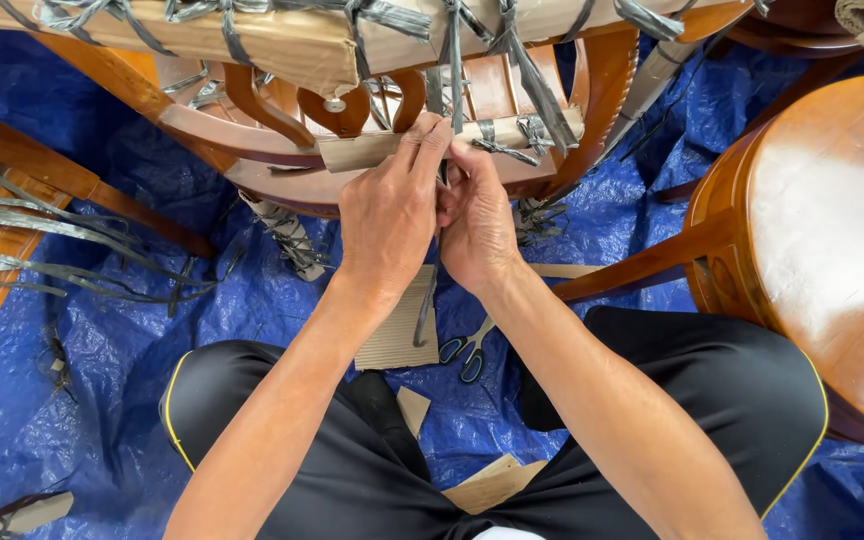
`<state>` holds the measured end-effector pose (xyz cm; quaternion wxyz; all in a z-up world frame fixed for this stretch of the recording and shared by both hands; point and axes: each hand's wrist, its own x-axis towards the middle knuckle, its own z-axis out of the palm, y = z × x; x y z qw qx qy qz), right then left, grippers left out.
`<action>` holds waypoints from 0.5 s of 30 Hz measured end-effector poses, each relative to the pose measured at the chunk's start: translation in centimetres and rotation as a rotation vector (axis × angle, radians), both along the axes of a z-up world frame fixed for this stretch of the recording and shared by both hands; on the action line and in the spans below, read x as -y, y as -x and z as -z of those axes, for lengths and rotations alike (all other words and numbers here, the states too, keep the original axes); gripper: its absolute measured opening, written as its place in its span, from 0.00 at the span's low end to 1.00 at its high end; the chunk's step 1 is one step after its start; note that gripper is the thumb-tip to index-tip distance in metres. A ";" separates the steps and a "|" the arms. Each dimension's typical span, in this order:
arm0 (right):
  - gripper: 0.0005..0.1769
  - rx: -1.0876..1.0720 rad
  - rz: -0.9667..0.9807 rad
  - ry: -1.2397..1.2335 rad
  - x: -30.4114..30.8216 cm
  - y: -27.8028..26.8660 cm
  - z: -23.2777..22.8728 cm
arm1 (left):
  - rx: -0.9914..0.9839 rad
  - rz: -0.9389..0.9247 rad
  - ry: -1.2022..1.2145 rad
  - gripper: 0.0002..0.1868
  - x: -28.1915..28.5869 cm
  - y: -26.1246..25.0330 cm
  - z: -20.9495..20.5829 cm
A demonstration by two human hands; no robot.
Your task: The recorder is wrapping wooden chairs and a table with cardboard and plastic ties for protection.
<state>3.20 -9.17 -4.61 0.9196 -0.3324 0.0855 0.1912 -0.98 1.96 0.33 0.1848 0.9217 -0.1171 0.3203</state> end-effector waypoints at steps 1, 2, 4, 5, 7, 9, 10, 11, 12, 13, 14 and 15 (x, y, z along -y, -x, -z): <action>0.13 0.002 -0.002 -0.001 0.0 -0.2 0.1 | 0.002 -0.002 -0.001 0.27 0.2 0.1 -0.1; 0.12 0.015 0.002 0.011 0.0 -0.4 0.2 | -0.024 -0.011 0.033 0.27 0.4 0.1 -0.1; 0.12 0.035 0.006 0.018 -0.1 -0.6 -0.6 | -0.043 -0.020 0.063 0.27 0.9 -0.2 -0.2; 0.12 0.012 -0.027 0.012 -0.1 -0.4 -1.4 | -0.049 -0.026 0.097 0.29 1.2 -0.4 -0.1; 0.13 -0.007 -0.064 0.005 -0.2 -0.2 -2.5 | -0.049 -0.037 0.130 0.31 1.9 -0.9 -0.1; 0.16 0.011 -0.107 -0.035 -0.1 -0.1 -3.0 | -0.087 -0.148 0.099 0.32 2.6 -1.5 0.0; 0.16 0.012 -0.109 -0.036 -0.1 0.0 -3.1 | -0.086 -0.150 0.098 0.32 2.5 -2.0 0.0; 0.14 -0.048 -0.089 0.020 0.1 0.0 -3.3 | -0.155 -0.188 0.083 0.31 2.5 -2.6 0.1; 0.13 -0.109 -0.067 0.076 0.3 0.1 -3.5 | -0.224 -0.227 0.067 0.30 2.6 -3.1 0.1; 0.13 -0.104 -0.064 0.074 0.7 -0.7 -1.4 | -0.219 -0.224 0.065 0.30 2.6 -3.0 -0.3; 0.12 0.002 -0.093 0.037 1.0 -1.4 0.6 | -0.136 -0.224 0.094 0.28 2.7 -2.9 -0.6; 0.17 0.105 -0.118 0.001 1.4 -2.1 2.8 | -0.057 -0.225 0.125 0.26 2.7 -2.7 -0.9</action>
